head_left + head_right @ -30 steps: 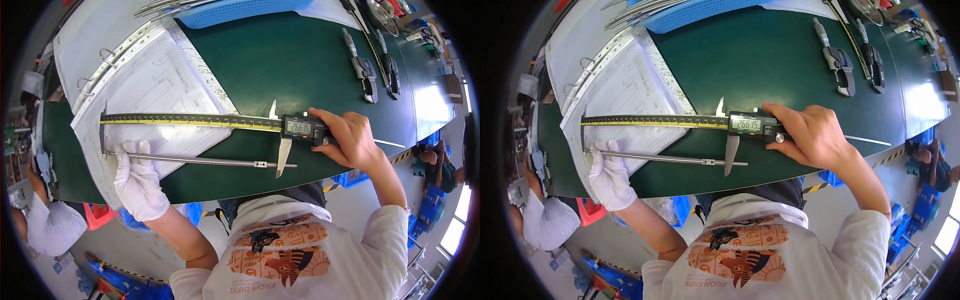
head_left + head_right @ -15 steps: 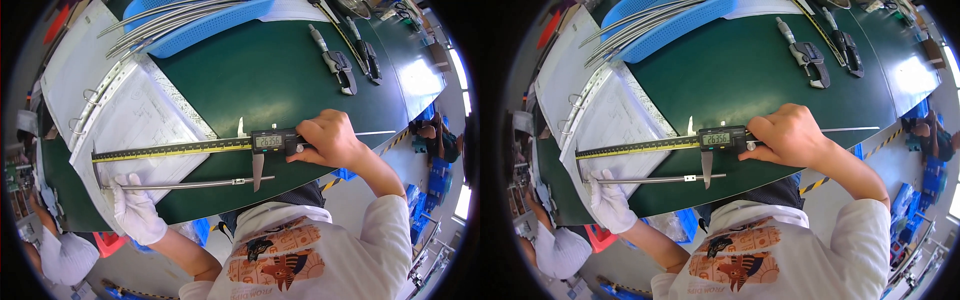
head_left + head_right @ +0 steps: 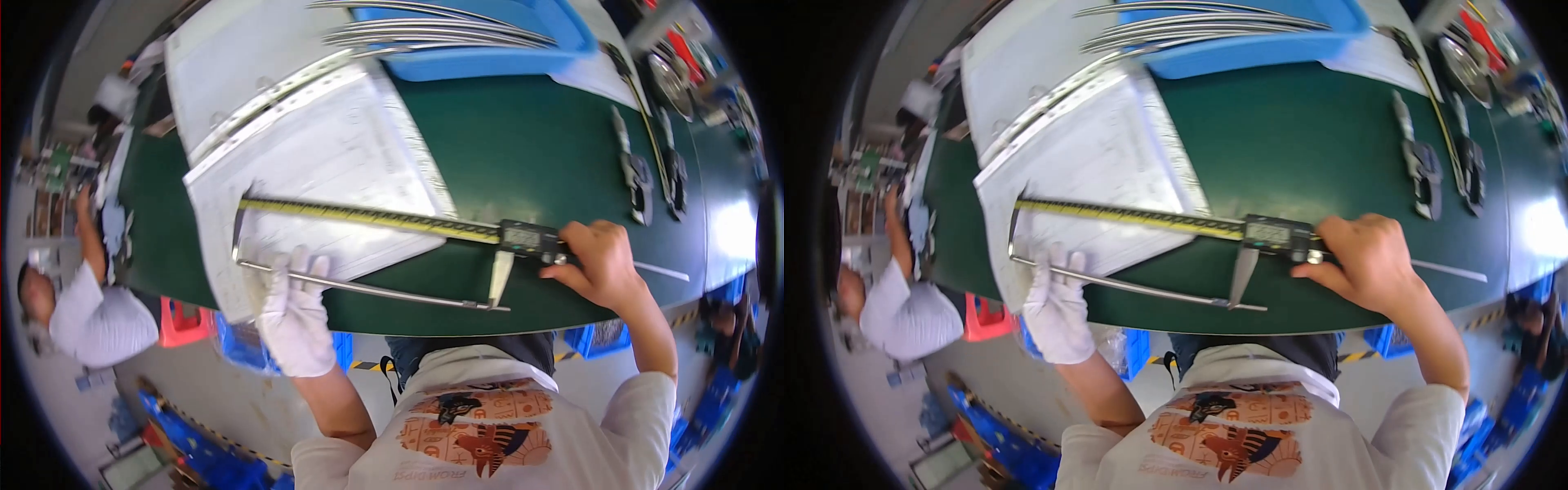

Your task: Measuring metal rods with a digital caliper and assembling them with small components at a workbench.

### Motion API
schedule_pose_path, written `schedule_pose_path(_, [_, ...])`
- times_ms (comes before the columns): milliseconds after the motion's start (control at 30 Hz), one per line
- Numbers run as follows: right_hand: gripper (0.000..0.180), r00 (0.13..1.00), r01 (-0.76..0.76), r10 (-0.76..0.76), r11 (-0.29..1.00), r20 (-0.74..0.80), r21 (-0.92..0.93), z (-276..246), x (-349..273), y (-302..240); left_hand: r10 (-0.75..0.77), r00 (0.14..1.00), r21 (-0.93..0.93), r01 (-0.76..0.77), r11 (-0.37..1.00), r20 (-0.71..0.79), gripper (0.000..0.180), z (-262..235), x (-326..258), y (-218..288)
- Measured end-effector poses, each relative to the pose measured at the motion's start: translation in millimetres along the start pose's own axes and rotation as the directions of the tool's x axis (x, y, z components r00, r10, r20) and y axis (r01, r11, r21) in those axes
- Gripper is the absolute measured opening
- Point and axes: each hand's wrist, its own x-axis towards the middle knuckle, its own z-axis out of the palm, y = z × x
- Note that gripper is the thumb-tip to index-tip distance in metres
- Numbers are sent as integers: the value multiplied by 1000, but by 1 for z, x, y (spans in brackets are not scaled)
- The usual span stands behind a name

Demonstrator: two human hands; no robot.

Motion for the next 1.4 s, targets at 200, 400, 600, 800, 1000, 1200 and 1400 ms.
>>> schedule_pose_path(200, [36,998,-56,58,996,21,-64,-17,17,-1,-54,996,185,68,980,-76,33,1,-7,17])
schedule_pose_path(400, [29,983,-158,160,987,93,-26,-13,22,-2,-62,997,108,66,992,-42,33,-12,-9,21])
schedule_pose_path(600, [30,955,-289,283,954,89,76,-4,15,2,193,874,-307,-54,950,445,24,1,19,76])
schedule_pose_path(800, [30,985,-154,162,980,-56,123,5,8,11,396,916,-28,-395,918,61,7,83,89,42])
schedule_pose_path(1000, [30,983,-153,158,986,-89,61,9,2,13,198,980,36,-196,980,-33,23,147,130,-17])
schedule_pose_path(1200, [30,985,-104,118,989,-130,106,5,-4,15,98,994,493,-57,868,-57,33,141,163,-19])
schedule_pose_path(1400, [29,988,-112,121,989,-94,98,5,-4,16,353,811,859,-511,37,467,38,166,226,5])
